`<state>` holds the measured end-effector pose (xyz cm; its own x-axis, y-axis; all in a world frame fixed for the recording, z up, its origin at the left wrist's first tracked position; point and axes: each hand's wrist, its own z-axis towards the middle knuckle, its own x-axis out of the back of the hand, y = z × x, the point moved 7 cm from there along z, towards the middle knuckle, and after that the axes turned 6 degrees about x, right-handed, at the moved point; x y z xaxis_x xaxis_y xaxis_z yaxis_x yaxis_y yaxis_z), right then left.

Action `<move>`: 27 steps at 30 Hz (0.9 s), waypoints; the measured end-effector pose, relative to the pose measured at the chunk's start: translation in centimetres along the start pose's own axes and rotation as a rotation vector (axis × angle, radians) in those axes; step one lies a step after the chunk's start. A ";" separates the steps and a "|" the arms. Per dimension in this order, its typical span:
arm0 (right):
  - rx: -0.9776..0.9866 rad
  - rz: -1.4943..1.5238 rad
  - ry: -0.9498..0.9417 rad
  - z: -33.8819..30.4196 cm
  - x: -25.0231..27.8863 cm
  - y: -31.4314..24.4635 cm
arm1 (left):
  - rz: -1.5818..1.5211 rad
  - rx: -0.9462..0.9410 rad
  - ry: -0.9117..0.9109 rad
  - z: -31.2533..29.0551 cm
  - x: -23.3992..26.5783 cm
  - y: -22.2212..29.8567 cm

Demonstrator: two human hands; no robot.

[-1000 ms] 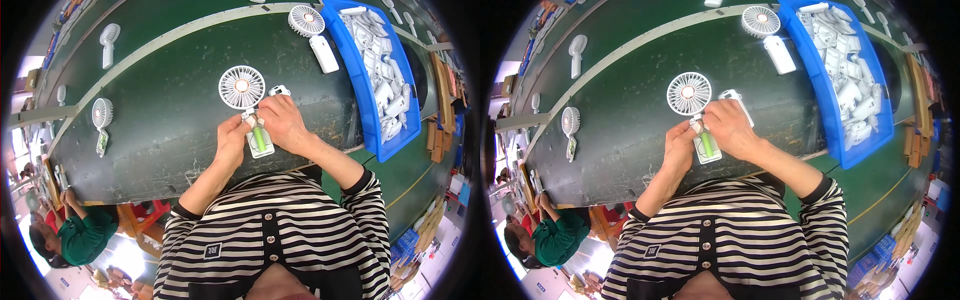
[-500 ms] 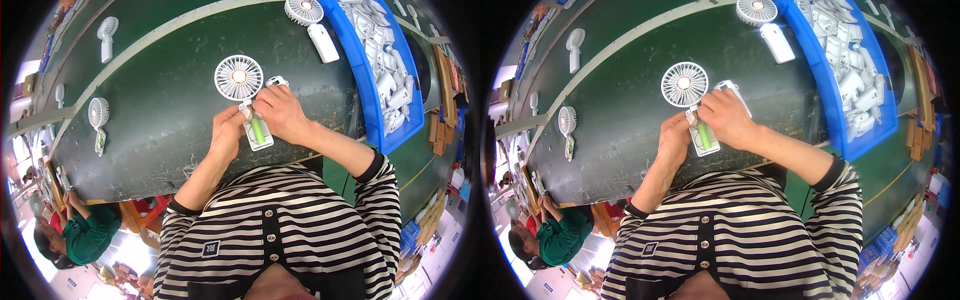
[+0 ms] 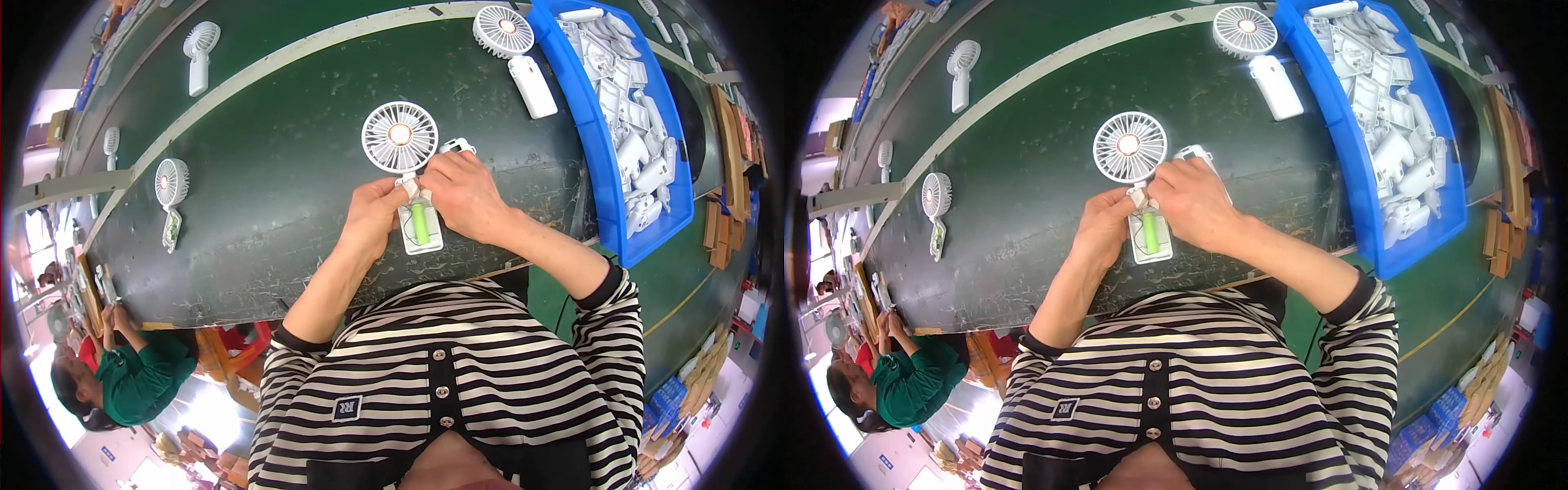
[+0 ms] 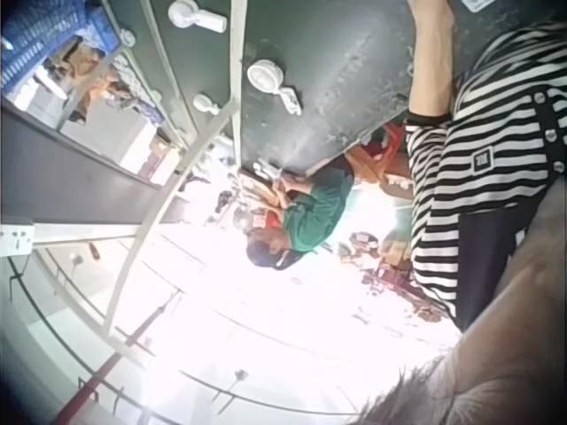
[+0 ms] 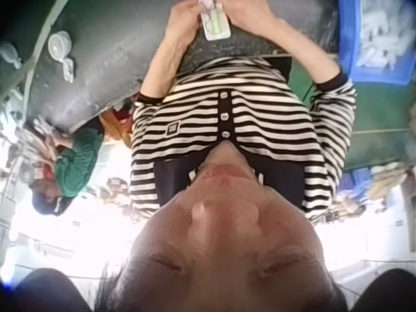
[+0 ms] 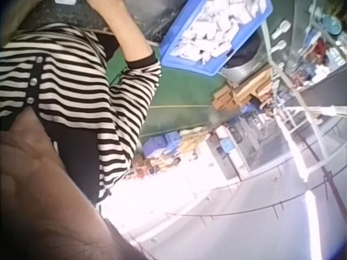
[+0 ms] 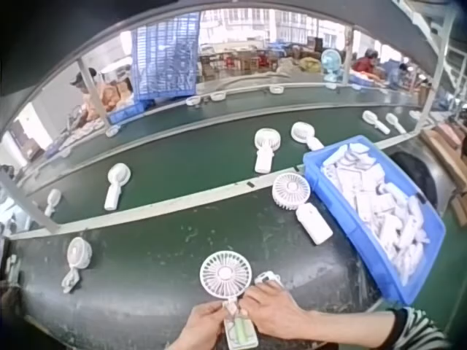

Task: The person assembles portable fans by tucking wires and circuit boards into the fan handles, attaching plastic casing covers from a bin onto the handles, and placing the assembled fans onto the conveyor belt.

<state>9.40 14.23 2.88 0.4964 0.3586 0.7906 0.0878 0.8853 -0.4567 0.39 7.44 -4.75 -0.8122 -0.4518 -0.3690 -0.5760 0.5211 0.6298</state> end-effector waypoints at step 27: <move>-0.350 -0.290 0.087 -5.7 3.6 0.3 | -0.184 0.063 -0.047 -0.5 -1.1 -0.1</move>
<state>16.12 14.09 3.26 0.4772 0.0716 0.8759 0.5124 0.7870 -0.3436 1.40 7.46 -4.07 -0.6954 -0.5099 -0.5063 -0.7185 0.4783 0.5051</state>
